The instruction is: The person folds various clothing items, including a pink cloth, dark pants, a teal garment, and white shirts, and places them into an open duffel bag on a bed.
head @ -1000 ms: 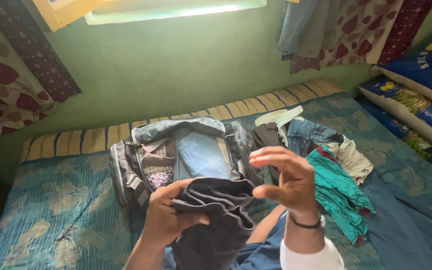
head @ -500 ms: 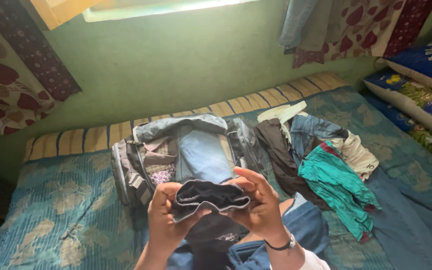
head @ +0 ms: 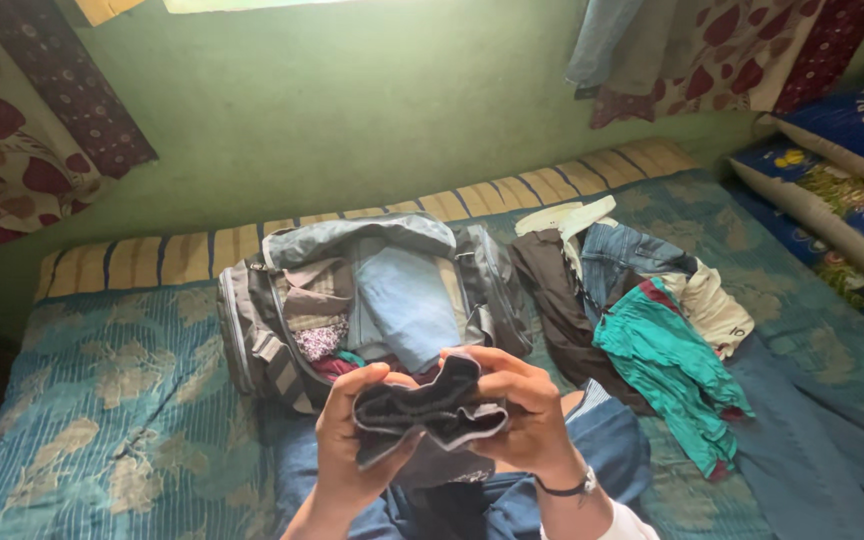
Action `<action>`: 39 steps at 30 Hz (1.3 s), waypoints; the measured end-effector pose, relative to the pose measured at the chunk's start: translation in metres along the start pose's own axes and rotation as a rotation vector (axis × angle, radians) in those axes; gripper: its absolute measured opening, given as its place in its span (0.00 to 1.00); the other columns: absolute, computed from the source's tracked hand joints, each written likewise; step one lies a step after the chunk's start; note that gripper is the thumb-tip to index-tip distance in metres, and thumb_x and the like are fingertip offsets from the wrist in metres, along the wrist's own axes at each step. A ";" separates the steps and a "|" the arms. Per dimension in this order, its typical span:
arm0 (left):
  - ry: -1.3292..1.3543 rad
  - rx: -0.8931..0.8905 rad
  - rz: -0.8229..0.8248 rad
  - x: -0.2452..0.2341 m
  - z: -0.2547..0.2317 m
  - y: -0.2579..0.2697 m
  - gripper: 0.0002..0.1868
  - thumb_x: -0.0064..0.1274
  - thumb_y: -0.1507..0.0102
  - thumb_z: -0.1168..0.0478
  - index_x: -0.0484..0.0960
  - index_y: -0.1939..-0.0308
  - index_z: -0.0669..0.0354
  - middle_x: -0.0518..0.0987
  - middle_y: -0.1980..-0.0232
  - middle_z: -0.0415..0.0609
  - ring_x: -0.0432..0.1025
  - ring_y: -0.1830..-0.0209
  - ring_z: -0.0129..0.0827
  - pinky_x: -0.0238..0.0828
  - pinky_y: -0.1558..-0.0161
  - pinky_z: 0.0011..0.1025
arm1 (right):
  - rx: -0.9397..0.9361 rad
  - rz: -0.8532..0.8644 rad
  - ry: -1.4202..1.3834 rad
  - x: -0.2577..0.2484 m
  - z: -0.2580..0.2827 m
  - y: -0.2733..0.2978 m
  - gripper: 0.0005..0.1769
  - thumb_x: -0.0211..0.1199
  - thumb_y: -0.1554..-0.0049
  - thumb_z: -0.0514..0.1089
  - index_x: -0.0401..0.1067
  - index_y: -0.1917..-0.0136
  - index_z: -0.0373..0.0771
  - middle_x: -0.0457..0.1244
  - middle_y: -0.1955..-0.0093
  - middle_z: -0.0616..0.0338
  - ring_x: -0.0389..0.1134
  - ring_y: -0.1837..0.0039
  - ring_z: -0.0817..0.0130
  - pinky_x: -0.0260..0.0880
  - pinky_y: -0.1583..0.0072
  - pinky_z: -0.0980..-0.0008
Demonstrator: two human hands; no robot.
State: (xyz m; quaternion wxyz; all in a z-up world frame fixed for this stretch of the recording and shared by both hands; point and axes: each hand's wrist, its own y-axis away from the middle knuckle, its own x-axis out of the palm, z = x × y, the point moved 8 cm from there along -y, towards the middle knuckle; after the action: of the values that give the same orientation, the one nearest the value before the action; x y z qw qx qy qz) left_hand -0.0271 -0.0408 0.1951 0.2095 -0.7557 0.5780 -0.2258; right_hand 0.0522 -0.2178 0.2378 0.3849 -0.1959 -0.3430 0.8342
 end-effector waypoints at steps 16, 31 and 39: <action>0.184 -0.103 0.292 0.020 -0.007 -0.009 0.56 0.73 0.51 0.72 0.54 0.25 0.64 0.76 0.39 0.50 0.76 0.43 0.33 0.73 0.40 0.30 | 0.003 0.230 0.171 0.003 0.011 -0.002 0.26 0.80 0.52 0.39 0.79 0.42 0.31 0.71 0.43 0.51 0.76 0.44 0.59 0.75 0.44 0.67; -0.265 0.113 0.001 0.007 0.008 0.004 0.44 0.70 0.49 0.77 0.70 0.29 0.64 0.86 0.51 0.53 0.84 0.54 0.30 0.79 0.51 0.26 | 0.286 0.081 -0.078 -0.002 -0.033 0.004 0.34 0.82 0.55 0.44 0.72 0.39 0.31 0.71 0.50 0.58 0.72 0.49 0.75 0.73 0.46 0.75; -0.770 0.565 0.102 0.028 -0.112 -0.038 0.58 0.68 0.55 0.39 0.58 0.31 0.67 0.73 0.39 0.64 0.65 0.32 0.52 0.61 0.35 0.52 | 0.336 -0.059 0.282 0.004 -0.043 -0.003 0.22 0.79 0.52 0.42 0.78 0.47 0.30 0.72 0.59 0.60 0.67 0.58 0.80 0.70 0.55 0.77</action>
State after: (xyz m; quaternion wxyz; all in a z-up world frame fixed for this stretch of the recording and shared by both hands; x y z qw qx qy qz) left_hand -0.0567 -0.0653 0.3103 0.6162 -0.6685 0.4110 -0.0672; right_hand 0.0766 -0.1953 0.2102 0.4804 -0.2335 -0.1478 0.8324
